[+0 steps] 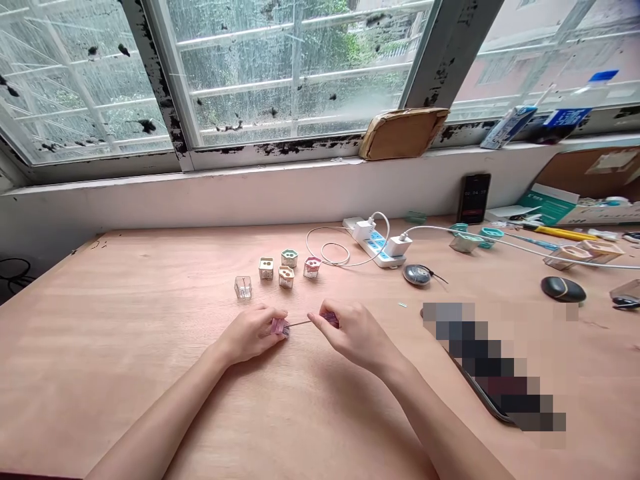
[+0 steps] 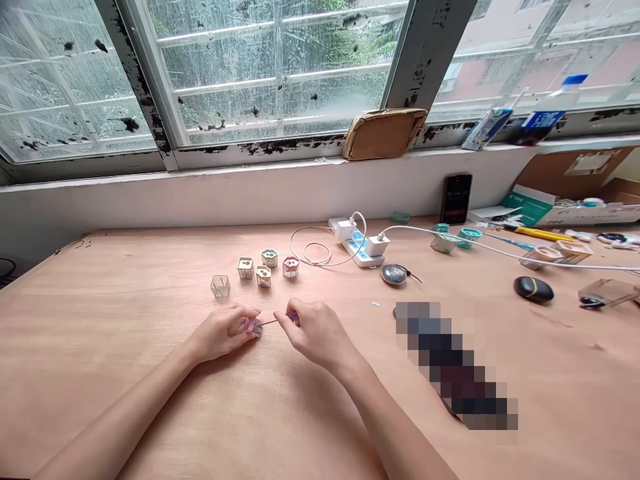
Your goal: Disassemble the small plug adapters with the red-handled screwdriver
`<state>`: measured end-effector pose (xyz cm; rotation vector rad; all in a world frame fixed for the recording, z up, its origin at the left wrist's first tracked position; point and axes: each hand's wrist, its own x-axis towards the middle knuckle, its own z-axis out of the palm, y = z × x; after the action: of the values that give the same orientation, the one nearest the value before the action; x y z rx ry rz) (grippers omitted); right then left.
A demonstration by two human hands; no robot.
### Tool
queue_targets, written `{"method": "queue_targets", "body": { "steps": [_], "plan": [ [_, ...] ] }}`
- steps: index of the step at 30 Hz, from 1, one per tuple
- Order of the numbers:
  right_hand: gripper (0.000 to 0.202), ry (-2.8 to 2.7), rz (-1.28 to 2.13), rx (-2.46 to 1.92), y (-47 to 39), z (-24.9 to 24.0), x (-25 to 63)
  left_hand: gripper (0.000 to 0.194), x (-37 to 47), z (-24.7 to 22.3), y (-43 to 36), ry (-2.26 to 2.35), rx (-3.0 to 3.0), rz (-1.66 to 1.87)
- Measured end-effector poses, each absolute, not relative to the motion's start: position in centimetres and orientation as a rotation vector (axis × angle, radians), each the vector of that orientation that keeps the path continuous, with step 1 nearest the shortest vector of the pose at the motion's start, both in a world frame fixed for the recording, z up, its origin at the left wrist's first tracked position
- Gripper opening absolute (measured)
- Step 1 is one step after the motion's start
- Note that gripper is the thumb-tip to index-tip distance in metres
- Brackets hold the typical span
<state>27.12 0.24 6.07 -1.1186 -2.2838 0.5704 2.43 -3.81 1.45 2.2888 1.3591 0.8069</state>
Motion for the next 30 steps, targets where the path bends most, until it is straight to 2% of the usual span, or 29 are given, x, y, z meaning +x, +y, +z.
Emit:
{"method": "queue_targets", "body": {
  "steps": [8, 12, 15, 18, 22, 30],
  "plan": [
    [0.055, -2.170, 0.705, -1.155, 1.4, 4.7, 26.8, 0.031, 1.9, 0.9, -3.6, 1.331, 2.399, 0.915],
    [0.061, -1.976, 0.720, -1.162, 2.1, 4.2, 27.0, 0.033, 0.8, 1.4, -3.1, 1.313, 2.477, 1.191],
    [0.061, -1.891, 0.723, -1.169, 2.5, 3.8, 27.1, 0.034, -0.7, 2.3, -2.8, 1.455, 2.469, 1.487],
    [0.061, -1.895, 0.743, -1.154, 2.7, 3.1, 26.9, 0.038, -2.5, 2.8, -2.3, 1.656, 2.403, 1.638],
    [0.062, -1.925, 0.745, -1.156, 2.8, 2.4, 26.3, 0.037, -4.2, 2.0, -1.4, 1.748, 2.336, 1.622],
    [0.060, -1.912, 0.743, -1.180, 2.8, 2.0, 25.8, 0.029, -4.2, 0.4, -0.4, 1.669, 2.366, 1.368]
  ]
}}
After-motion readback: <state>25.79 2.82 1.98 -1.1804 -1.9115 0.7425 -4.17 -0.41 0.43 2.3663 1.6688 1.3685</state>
